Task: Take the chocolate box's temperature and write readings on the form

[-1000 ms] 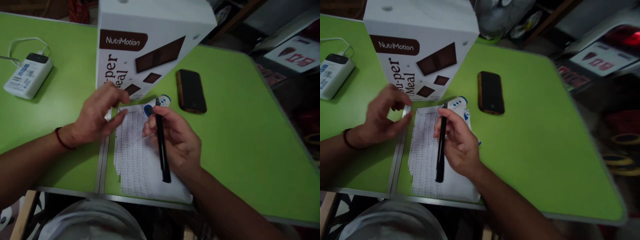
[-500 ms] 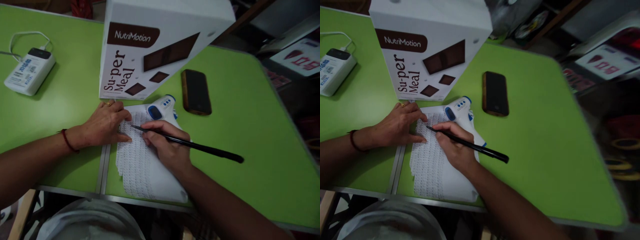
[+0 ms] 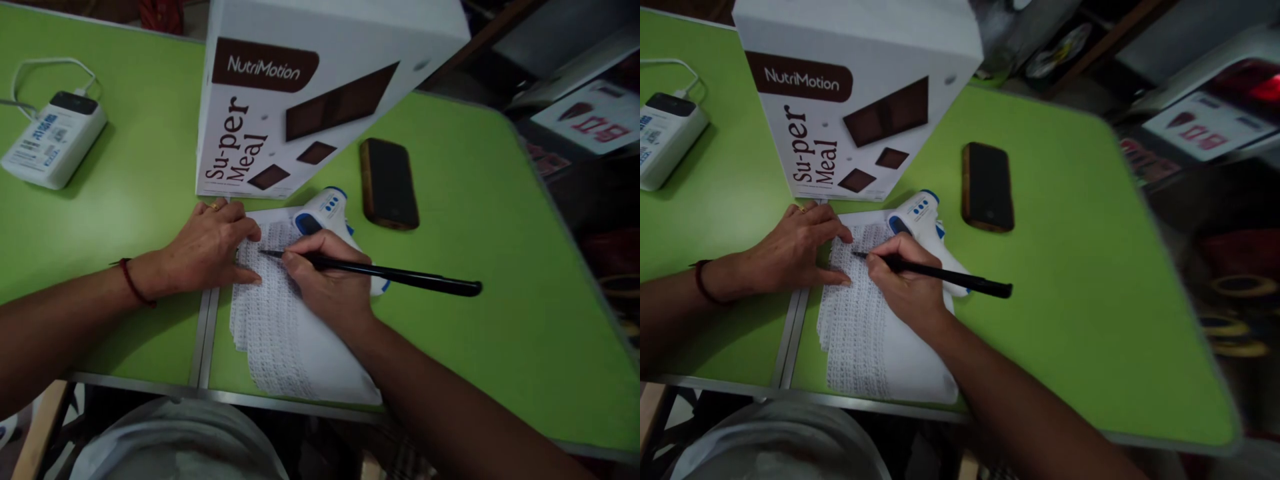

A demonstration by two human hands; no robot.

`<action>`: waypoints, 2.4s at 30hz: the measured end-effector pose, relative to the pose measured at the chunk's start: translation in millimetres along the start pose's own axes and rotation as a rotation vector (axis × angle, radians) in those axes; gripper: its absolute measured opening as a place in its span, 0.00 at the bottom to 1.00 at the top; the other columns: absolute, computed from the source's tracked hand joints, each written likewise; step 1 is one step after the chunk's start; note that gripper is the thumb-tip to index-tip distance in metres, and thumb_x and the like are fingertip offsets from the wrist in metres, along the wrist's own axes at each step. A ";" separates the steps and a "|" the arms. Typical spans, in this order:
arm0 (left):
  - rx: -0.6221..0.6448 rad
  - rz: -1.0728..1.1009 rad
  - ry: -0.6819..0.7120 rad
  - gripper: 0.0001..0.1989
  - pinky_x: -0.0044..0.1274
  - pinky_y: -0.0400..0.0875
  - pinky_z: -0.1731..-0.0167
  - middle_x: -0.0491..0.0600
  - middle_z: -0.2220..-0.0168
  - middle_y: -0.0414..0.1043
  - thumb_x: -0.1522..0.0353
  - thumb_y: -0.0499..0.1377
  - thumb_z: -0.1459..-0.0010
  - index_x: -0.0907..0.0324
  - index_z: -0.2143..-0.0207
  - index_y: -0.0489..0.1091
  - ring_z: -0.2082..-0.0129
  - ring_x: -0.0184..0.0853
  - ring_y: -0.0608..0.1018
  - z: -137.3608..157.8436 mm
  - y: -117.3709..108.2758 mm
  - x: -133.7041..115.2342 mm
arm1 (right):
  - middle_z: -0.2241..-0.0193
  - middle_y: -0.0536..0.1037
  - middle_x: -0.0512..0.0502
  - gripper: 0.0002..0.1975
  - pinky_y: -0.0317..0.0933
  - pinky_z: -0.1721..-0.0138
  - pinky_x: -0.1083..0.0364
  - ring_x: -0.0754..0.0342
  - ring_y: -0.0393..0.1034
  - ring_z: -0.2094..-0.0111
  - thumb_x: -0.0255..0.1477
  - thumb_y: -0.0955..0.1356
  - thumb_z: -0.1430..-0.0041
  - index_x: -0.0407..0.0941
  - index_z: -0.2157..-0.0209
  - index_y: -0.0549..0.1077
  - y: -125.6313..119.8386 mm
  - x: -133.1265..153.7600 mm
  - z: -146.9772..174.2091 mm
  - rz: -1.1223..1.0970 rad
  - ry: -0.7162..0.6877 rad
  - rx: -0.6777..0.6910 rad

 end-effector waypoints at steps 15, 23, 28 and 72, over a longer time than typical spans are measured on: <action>-0.008 -0.004 0.003 0.25 0.35 0.61 0.54 0.54 0.55 0.72 0.56 0.73 0.53 0.59 0.57 0.74 0.54 0.47 0.72 0.6 0.1 -0.2 | 0.82 0.70 0.54 0.04 0.62 0.77 0.56 0.58 0.60 0.80 0.27 0.67 0.52 0.48 0.78 0.70 2.0 4.5 -0.2 -0.047 0.076 0.029; -0.021 -0.012 0.012 0.24 0.35 0.61 0.55 0.54 0.56 0.72 0.56 0.73 0.53 0.59 0.57 0.74 0.55 0.47 0.72 0.6 2.3 -0.3 | 0.82 0.70 0.54 0.05 0.61 0.78 0.56 0.58 0.62 0.80 0.26 0.68 0.51 0.48 0.78 0.70 0.7 4.0 0.1 -0.053 0.047 0.017; -0.033 -0.009 0.024 0.25 0.34 0.61 0.55 0.53 0.56 0.72 0.54 0.73 0.53 0.58 0.57 0.73 0.55 0.46 0.72 1.1 1.2 -0.1 | 0.82 0.71 0.54 0.04 0.62 0.77 0.55 0.57 0.62 0.80 0.26 0.68 0.51 0.48 0.78 0.70 0.4 2.3 0.5 -0.013 0.063 -0.016; -0.050 -0.029 0.014 0.33 0.38 0.61 0.51 0.58 0.51 0.70 0.51 0.72 0.54 0.59 0.51 0.73 0.51 0.50 0.69 0.8 -0.1 2.2 | 0.81 0.71 0.53 0.07 0.63 0.75 0.53 0.55 0.65 0.78 0.24 0.67 0.49 0.50 0.78 0.69 -2.3 -2.0 2.5 -0.010 0.053 -0.057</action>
Point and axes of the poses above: each hand's wrist, its own z-axis away from the middle knuckle, its own y-axis out of the palm, x = y × z, the point moved 2 cm from there along -z, towards the middle knuckle
